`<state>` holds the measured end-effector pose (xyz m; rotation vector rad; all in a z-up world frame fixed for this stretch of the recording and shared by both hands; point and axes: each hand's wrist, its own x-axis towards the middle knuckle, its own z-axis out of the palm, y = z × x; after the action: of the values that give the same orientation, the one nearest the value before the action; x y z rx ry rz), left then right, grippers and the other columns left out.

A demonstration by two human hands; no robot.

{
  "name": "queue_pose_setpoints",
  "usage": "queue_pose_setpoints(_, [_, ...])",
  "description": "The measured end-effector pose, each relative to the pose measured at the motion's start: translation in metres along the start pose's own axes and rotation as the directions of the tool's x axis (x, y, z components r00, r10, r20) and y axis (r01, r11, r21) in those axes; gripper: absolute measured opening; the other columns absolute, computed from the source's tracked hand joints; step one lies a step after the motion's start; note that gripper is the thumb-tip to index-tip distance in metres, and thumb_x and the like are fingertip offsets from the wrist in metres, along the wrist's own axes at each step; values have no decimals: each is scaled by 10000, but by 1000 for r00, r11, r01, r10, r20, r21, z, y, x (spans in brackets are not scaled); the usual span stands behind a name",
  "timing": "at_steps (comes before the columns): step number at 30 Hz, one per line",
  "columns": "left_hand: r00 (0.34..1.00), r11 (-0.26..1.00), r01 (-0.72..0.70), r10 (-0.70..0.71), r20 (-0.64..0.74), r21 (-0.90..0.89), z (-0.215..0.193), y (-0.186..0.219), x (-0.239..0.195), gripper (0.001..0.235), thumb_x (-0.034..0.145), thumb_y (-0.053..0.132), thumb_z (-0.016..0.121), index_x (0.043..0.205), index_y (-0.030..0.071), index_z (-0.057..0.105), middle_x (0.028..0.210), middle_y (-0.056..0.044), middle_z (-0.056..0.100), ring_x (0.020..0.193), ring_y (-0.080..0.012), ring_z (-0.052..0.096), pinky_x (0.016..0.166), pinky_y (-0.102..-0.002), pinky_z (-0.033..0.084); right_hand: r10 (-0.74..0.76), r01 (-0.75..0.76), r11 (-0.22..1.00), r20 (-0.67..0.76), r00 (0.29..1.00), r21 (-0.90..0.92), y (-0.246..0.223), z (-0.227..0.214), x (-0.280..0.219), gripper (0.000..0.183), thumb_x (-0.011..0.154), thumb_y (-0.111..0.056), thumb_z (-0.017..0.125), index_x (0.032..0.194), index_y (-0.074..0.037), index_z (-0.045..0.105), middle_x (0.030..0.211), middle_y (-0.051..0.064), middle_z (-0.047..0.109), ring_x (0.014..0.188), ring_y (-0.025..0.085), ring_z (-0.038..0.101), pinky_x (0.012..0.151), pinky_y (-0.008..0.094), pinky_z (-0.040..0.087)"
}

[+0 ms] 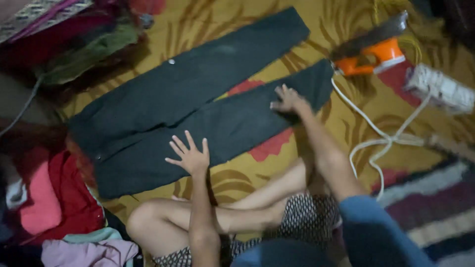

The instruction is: The recorder is ironing a pair of dark trousers using an electric iron on a flat padded surface.

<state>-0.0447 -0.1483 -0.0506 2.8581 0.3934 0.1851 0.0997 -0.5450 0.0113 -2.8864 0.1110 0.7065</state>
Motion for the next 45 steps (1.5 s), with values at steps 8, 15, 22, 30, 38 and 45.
queue_pose_setpoints(8, [982, 981, 186, -184, 33, -53, 13, 50, 7, 720, 1045, 588, 439, 1602, 141, 350, 1702, -279, 118, 1550, -466, 33, 1034, -856, -43, 41, -30, 986, -64, 997, 165, 56, -18, -19, 774, 944, -649, 533, 1607, -275, 389, 1587, 111, 499, 1415, 368, 500, 1167, 470, 392])
queue_pose_setpoints(15, [842, 786, -468, 535, 66, -404, 14, 225, -4, 794, 987, 580, 518, 1645, 195, 296, 1730, -192, 138, 1588, -425, 96, 1134, -809, 36, 51, -37, 996, -189, 981, 78, 116, 47, -21, 676, 940, -615, 581, 1510, -269, 475, 1548, 163, 490, 1378, 404, 509, 1104, 590, 428])
queue_pose_setpoints(22, [632, 810, -517, 580, 513, -278, 76, 239, -12, 922, 932, 721, 447, 1659, 271, 102, 1728, -153, -103, 1587, -380, -125, 1099, -789, -130, 679, -322, 672, -380, 628, 667, 133, 26, -29, 602, 981, -468, 623, 1468, -129, 524, 1372, 180, 661, 1266, 401, 634, 1037, 518, 509])
queue_pose_setpoints(30, [540, 847, -448, 511, 669, -285, 61, 244, -3, 974, 925, 697, 495, 1663, 286, 9, 1711, -142, -222, 1561, -361, -252, 1097, -762, -204, 699, -245, 550, -279, 658, 799, 126, 74, -8, 941, 827, -556, 812, 1513, -71, 389, 1463, 224, 515, 1340, 428, 485, 1108, 512, 384])
queue_pose_setpoints(38, [527, 856, -451, 483, 699, -252, 56, 248, -3, 980, 930, 677, 511, 1659, 295, -20, 1707, -134, -245, 1561, -365, -254, 1104, -760, -188, 579, 312, -378, -40, 814, 871, 184, 155, 41, 728, 946, -388, 795, 1541, -156, 447, 1266, 20, 557, 1030, 124, 489, 752, 331, 375])
queue_pose_setpoints(45, [521, 871, -435, 448, 726, -226, 56, 252, 1, 984, 922, 680, 517, 1655, 314, -28, 1705, -119, -258, 1559, -353, -260, 1109, -764, -186, 791, 529, -121, -241, 563, 840, 171, 101, 1, 744, 936, -65, 773, 1567, -221, 412, 1182, 34, 637, 866, 189, 552, 766, 313, 431])
